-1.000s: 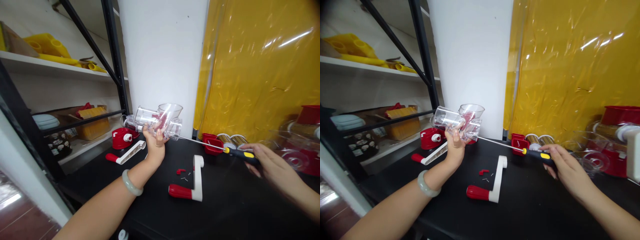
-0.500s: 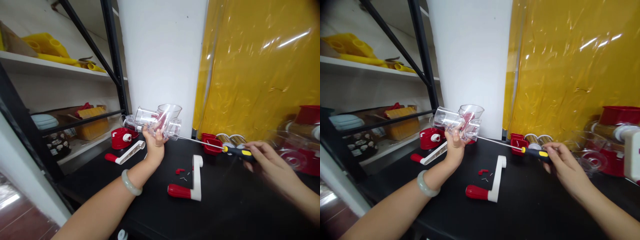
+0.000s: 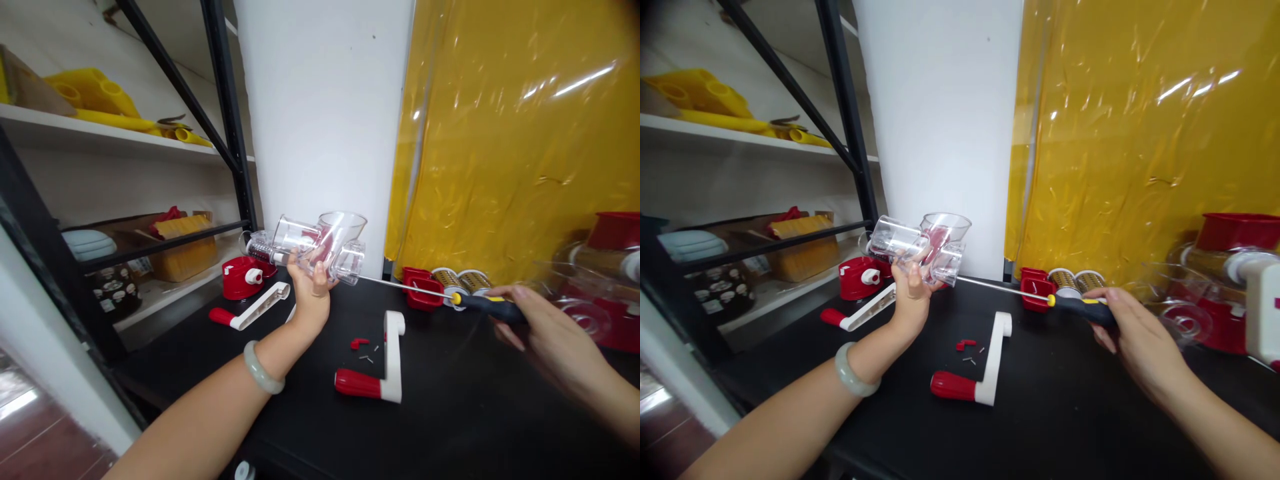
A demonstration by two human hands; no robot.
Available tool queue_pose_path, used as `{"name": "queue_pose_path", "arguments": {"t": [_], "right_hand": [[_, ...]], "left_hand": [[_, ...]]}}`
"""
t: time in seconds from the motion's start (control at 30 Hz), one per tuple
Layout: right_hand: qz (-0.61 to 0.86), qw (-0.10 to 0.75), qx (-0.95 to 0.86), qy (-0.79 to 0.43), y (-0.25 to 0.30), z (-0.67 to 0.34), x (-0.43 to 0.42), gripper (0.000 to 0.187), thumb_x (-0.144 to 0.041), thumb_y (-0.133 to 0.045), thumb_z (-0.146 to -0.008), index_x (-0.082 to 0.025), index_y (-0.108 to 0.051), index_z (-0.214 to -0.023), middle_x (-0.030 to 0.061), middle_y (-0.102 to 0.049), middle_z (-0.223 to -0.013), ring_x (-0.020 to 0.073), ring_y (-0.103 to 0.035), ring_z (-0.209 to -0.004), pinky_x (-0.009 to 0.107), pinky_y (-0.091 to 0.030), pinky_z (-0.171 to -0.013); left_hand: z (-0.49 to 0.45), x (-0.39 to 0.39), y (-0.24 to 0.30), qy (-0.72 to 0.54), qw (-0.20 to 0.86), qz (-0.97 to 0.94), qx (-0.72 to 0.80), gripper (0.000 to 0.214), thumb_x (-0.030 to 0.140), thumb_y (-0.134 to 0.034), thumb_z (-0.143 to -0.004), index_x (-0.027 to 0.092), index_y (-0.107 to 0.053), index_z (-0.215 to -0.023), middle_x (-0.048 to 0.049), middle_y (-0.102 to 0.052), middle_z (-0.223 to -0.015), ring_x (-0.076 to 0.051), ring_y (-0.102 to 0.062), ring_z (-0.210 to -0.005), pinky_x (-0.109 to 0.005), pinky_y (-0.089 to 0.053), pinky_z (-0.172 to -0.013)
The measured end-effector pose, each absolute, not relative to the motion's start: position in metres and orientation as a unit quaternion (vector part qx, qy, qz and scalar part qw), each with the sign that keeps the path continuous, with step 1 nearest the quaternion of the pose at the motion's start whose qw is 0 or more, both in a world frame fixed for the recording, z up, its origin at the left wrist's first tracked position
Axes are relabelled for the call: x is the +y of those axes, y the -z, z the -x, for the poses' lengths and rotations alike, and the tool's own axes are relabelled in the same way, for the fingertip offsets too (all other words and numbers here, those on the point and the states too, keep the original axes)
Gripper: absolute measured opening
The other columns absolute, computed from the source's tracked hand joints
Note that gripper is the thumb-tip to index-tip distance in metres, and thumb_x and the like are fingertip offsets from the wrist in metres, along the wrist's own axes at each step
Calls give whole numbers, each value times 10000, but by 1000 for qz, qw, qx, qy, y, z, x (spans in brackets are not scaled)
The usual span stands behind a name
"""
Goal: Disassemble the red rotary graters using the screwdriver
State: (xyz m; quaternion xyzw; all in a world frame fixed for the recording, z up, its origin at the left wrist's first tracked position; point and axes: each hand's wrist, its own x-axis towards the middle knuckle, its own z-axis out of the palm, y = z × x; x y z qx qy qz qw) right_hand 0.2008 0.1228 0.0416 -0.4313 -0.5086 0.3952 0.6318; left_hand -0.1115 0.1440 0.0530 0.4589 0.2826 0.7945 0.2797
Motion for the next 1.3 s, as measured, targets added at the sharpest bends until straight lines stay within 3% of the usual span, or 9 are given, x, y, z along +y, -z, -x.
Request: {"name": "queue_pose_path", "arguments": {"t": [0.2,0.43,0.53,0.7,0.83,0.93,1.03,1.17,1.3], "right_hand": [[320,670,-369,-559,-54,-199,114,437,-260,-784,-497,-261,-701,-926,29,-695,-934,200,-662,-871,271,-598,-742],[468,571,-484,-470,-41,-197,121,474,-673,-656,-742,-239,-681,-931,-42,-486,-427,76,-327,-298,168,-269,-288],[393,627,-483,-468,-44,-195,118,403,-516,-824,-651,-277,-661,-931,-50,-547,-553,87,-474,-439,164,-435,-409],[331,661,-390,-549,-54,-197,111,727,-288,-914,-455,-394,-636,-1118,-3,-696,-980,182,-673,-876,249,-597,-744],[407,606,-413,-545,-47,-201,119,583,-725,-728,-614,-261,-691,-965,45,-691,-712,163,-628,-559,210,-529,-439],[445,558,-490,-500,-42,-200,122,493,-699,-683,-716,-241,-678,-899,-38,-474,-412,86,-385,-335,151,-344,-306],[385,618,-478,-491,-46,-196,117,409,-493,-851,-638,-295,-664,-943,-46,-588,-585,88,-517,-479,162,-509,-480],[359,653,-404,-531,-56,-197,113,776,-301,-941,-430,-398,-643,-1140,-16,-712,-941,160,-682,-835,222,-597,-746],[384,620,-420,-540,-52,-207,121,558,-676,-783,-555,-258,-729,-920,55,-717,-776,176,-650,-639,221,-561,-513]], "left_hand": [[111,143,-53,-794,280,-461,280,739,668,-625,-774,287,-289,-1310,-164,-490,-1387,-287,-644,-1103,-371,-611,-710],[112,146,-54,-799,292,-455,262,752,689,-639,-754,306,-291,-1298,-153,-432,-1453,-277,-627,-1139,-350,-615,-699],[114,147,-54,-801,290,-452,263,746,686,-628,-768,299,-285,-1306,-165,-410,-1471,-279,-608,-1172,-335,-614,-696],[112,145,-54,-798,286,-455,272,766,695,-630,-759,285,-287,-1308,-176,-444,-1435,-289,-616,-1148,-366,-618,-706],[110,144,-53,-796,295,-457,264,742,690,-624,-769,295,-293,-1303,-167,-451,-1433,-297,-616,-1155,-375,-620,-712],[113,147,-53,-800,295,-451,262,752,688,-622,-773,289,-280,-1311,-172,-432,-1450,-303,-598,-1187,-362,-620,-698],[115,149,-52,-802,292,-452,260,724,673,-606,-796,287,-276,-1312,-176,-429,-1448,-299,-597,-1186,-347,-614,-688],[111,145,-51,-791,293,-464,270,745,685,-619,-778,285,-277,-1305,-172,-456,-1418,-294,-623,-1134,-363,-613,-695],[106,140,-52,-783,299,-470,276,781,706,-617,-761,271,-273,-1311,-180,-491,-1385,-295,-647,-1082,-370,-614,-682]]}}
